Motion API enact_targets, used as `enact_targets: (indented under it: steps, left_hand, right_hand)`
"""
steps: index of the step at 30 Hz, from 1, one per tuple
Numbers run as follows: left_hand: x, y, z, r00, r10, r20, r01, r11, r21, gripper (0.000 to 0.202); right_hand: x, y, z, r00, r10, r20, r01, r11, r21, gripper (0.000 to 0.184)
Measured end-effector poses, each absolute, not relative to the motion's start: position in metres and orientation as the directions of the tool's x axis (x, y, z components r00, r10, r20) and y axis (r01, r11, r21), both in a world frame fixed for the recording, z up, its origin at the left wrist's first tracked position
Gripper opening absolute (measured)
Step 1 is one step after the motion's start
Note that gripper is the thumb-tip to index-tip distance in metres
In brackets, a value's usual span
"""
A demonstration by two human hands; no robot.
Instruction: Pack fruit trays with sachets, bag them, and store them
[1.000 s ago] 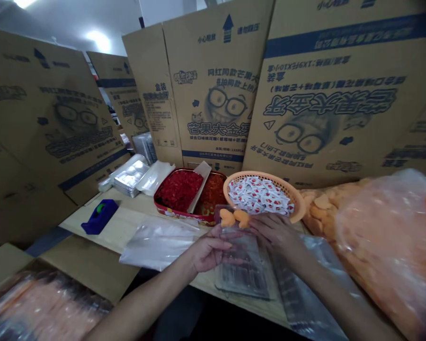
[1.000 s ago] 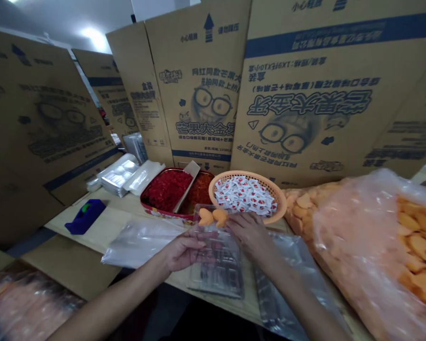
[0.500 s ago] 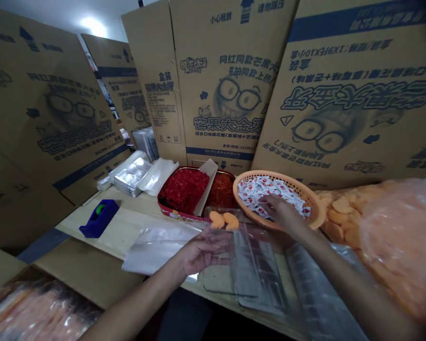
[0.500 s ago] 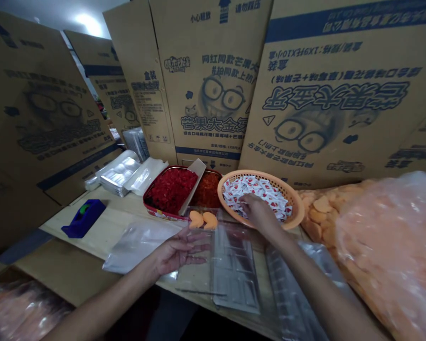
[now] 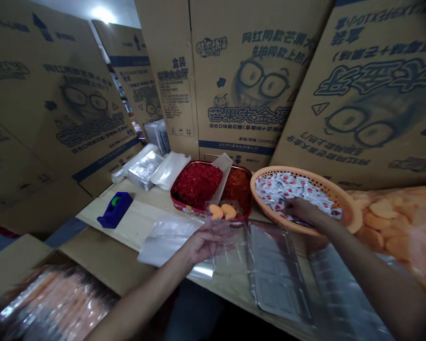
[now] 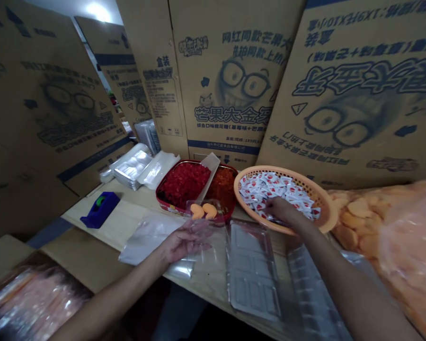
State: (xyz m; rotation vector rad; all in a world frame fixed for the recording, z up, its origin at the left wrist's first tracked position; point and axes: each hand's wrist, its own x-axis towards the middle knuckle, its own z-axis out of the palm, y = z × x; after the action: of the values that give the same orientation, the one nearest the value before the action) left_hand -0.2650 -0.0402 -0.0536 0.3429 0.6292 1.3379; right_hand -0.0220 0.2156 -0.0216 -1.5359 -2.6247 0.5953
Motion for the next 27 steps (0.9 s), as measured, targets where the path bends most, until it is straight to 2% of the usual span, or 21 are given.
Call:
enact_targets:
  steps: [2,3,6,9,10,12,16,19,22,24,25,26,27]
  left_hand:
    - [-0.266,-0.038,-0.054,0.093,0.973,-0.213,-0.799,0.201,0.567,0.054]
    - [-0.266,-0.038,-0.054,0.093,0.974,-0.204,-0.802,0.195,0.565,0.055]
    - [-0.266,-0.037,-0.053,0.11,0.978,-0.179,-0.809,0.192,0.555,0.053]
    - [-0.263,-0.036,-0.05,0.1,0.982,-0.16,-0.822,0.172,0.542,0.054]
    - [-0.262,-0.035,-0.049,0.089,0.985,-0.149,-0.83,0.156,0.535,0.056]
    - [-0.259,-0.034,-0.048,0.065,0.99,-0.122,-0.844,0.12,0.523,0.063]
    - [-0.258,-0.035,-0.049,0.05,0.995,-0.087,-0.842,0.089,0.532,0.071]
    - [-0.26,-0.038,-0.048,0.064,0.992,-0.108,-0.825,0.113,0.554,0.072]
    - [-0.262,-0.042,-0.044,0.056,0.991,-0.125,-0.824,0.117,0.555,0.071]
    - [-0.264,-0.044,-0.042,0.052,0.991,-0.125,-0.823,0.113,0.557,0.069]
    - [-0.266,-0.044,-0.041,0.053,0.991,-0.124,-0.82,0.114,0.561,0.068]
    - [-0.267,-0.045,-0.041,0.052,0.991,-0.125,-0.816,0.114,0.566,0.067]
    - [-0.269,-0.046,-0.041,0.046,0.991,-0.127,-0.815,0.111,0.568,0.066]
  right_hand:
    - [-0.024,0.209,-0.009,-0.474,0.877,-0.079,0.824,0.41,-0.39,0.016]
    - [-0.028,0.202,-0.001,-0.467,0.884,-0.021,0.793,0.409,-0.451,0.018]
    - [-0.051,0.169,0.021,-0.505,0.857,0.102,0.556,0.414,-0.721,0.017]
    - [-0.087,0.127,0.031,-0.58,0.815,-0.015,0.378,0.253,-0.891,0.016]
    - [-0.099,0.114,0.031,-0.617,0.782,-0.084,0.366,0.19,-0.911,0.015]
    - [-0.118,0.093,0.024,-0.65,0.747,-0.139,0.366,0.148,-0.919,0.011]
    - [-0.136,0.072,0.008,-0.746,0.662,-0.078,0.335,0.272,-0.902,0.004]
    - [-0.137,0.072,0.006,-0.798,0.603,-0.008,0.283,0.363,-0.888,0.006]
    - [-0.127,0.098,0.009,-0.721,0.688,0.08,0.345,0.456,-0.821,0.016]
    - [-0.111,0.13,0.008,-0.576,0.807,0.128,0.562,0.505,-0.656,0.021]
    - [-0.102,0.147,0.006,-0.489,0.863,0.127,0.712,0.479,-0.514,0.022]
    - [-0.092,0.165,0.004,-0.427,0.901,0.071,0.835,0.424,-0.351,0.022]
    - [-0.081,0.181,0.0,-0.393,0.919,0.032,0.875,0.385,-0.293,0.02]
